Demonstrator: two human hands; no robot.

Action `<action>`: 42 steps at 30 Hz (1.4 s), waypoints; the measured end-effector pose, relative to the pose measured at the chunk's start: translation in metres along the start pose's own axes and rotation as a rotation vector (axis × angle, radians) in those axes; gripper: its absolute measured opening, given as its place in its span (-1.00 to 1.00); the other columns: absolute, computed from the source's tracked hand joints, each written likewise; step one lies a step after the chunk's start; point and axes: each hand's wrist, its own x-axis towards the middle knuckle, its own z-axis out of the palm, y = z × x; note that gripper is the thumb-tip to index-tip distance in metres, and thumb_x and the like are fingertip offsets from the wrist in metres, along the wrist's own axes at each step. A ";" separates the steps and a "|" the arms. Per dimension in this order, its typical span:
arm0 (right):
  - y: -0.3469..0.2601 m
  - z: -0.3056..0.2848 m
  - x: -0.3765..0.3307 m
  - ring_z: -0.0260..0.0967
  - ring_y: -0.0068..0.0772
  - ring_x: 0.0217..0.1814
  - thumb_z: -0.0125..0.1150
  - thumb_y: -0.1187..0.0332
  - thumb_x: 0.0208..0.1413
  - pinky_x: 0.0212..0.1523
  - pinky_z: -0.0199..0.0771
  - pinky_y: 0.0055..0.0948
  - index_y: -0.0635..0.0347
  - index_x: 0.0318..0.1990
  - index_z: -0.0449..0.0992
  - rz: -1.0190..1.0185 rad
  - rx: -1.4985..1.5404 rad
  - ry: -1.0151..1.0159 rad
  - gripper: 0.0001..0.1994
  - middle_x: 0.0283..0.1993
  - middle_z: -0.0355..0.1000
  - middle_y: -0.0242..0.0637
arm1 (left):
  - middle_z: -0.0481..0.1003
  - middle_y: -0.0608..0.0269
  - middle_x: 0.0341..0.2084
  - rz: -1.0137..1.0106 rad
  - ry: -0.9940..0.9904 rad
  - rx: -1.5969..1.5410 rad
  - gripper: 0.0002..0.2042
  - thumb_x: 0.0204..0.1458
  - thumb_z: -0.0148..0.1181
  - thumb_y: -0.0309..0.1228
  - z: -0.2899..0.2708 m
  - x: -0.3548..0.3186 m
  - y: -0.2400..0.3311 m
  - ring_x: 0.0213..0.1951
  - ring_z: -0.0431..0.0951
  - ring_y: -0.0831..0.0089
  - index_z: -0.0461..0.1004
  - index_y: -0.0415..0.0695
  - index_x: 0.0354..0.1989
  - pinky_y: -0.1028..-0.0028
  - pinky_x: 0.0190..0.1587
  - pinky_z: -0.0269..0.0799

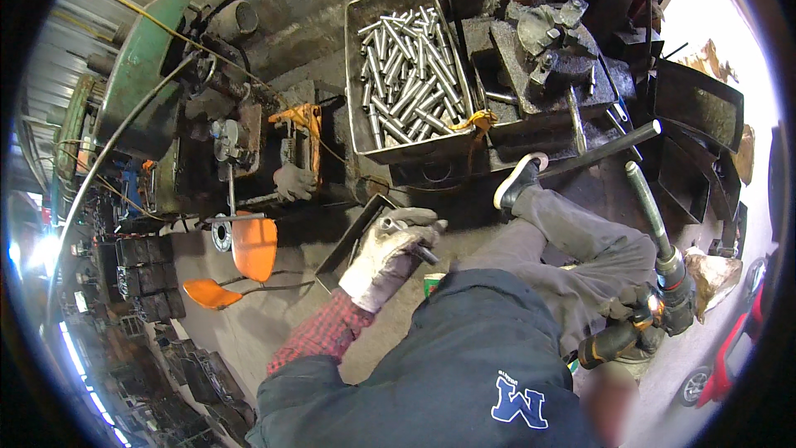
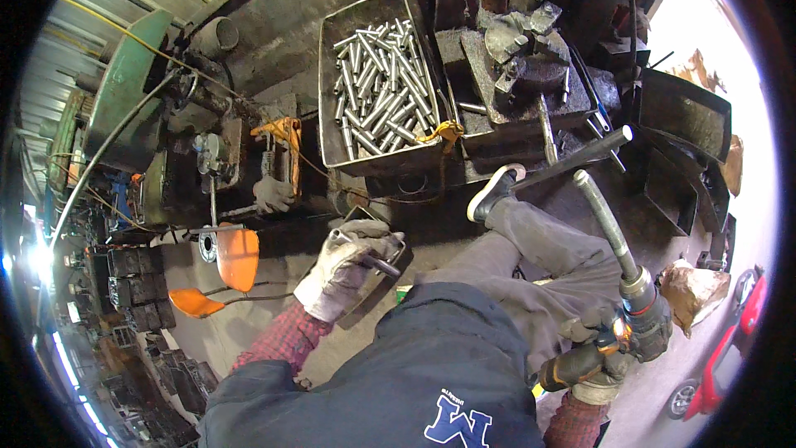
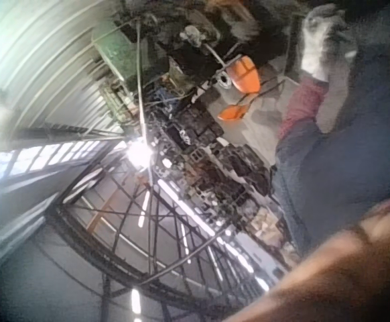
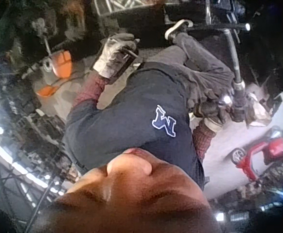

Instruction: The person uses a cordless drill to bore holes into metal rods held by hand. They pick rods from a bin, drill each one, and place the finished pieces into a separate metal tray. The person also moves a large bag and repositions a tray during the process.

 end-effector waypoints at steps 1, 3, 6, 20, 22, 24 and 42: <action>-0.001 -0.002 -0.001 0.59 0.03 0.12 0.39 0.12 0.17 0.16 0.60 0.26 0.37 0.33 0.36 -0.001 -0.011 0.001 -0.32 0.16 0.55 0.03 | 0.66 0.05 -0.18 -0.018 0.072 0.121 -0.60 0.17 0.35 -0.42 -0.014 0.001 -0.001 -0.04 0.69 0.26 0.51 -0.41 0.11 0.31 0.00 0.65; -0.001 -0.007 -0.003 0.60 0.04 0.11 0.38 0.13 0.16 0.15 0.61 0.27 0.38 0.32 0.36 0.055 0.033 0.016 -0.33 0.15 0.55 0.04 | 0.66 0.08 -0.17 -0.061 0.196 0.302 -0.60 0.18 0.32 -0.37 -0.058 0.005 -0.006 -0.05 0.68 0.32 0.52 -0.39 0.10 0.38 -0.04 0.63; 0.003 -0.012 -0.004 0.62 0.10 0.09 0.47 0.15 0.09 0.15 0.62 0.29 0.40 0.33 0.36 0.016 -0.067 0.031 -0.27 0.16 0.56 0.07 | 0.68 0.06 -0.10 -0.115 0.459 0.548 -0.60 0.18 0.31 -0.28 -0.142 0.023 -0.023 -0.08 0.67 0.31 0.56 -0.34 0.07 0.36 0.03 0.58; 0.024 0.145 0.069 0.60 -0.21 0.11 0.39 0.52 0.06 0.11 0.65 -0.33 0.35 0.37 0.41 0.373 -0.229 0.029 -0.35 0.20 0.57 -0.05 | 0.55 -0.22 0.21 0.046 -0.025 1.333 -0.17 0.01 0.47 -0.14 -0.029 0.018 -0.028 0.23 0.60 0.09 0.34 -0.35 0.42 0.29 0.27 0.50; 0.046 0.176 0.100 0.60 -0.27 0.09 0.43 0.47 0.11 0.06 0.66 -0.32 0.31 0.34 0.45 0.391 -0.416 0.058 -0.41 0.16 0.60 -0.10 | 0.54 -0.11 0.25 -0.009 -0.250 0.897 -0.21 0.04 0.46 -0.31 0.021 0.011 -0.029 0.27 0.55 0.33 0.29 -0.40 0.44 0.37 0.32 0.45; 0.057 0.198 0.114 0.59 -0.24 0.13 0.43 0.47 0.13 0.10 0.65 -0.26 0.31 0.34 0.43 0.249 -0.336 -0.096 -0.41 0.18 0.59 -0.09 | 0.56 0.04 0.22 -0.078 -0.459 0.694 -0.23 0.02 0.44 -0.39 0.061 0.010 -0.032 0.26 0.53 0.42 0.30 -0.31 0.45 0.41 0.32 0.42; 0.110 0.248 0.167 0.57 -0.39 0.00 0.25 0.39 0.25 -0.08 0.57 -0.37 0.46 -0.01 0.61 0.099 -1.505 -0.701 -0.71 0.16 0.55 -0.10 | 0.57 0.43 -0.32 -0.337 -0.009 -0.173 -0.67 0.18 0.44 -0.22 0.049 -0.029 -0.045 -0.27 0.50 0.65 0.59 -0.16 -0.01 0.50 -0.21 0.45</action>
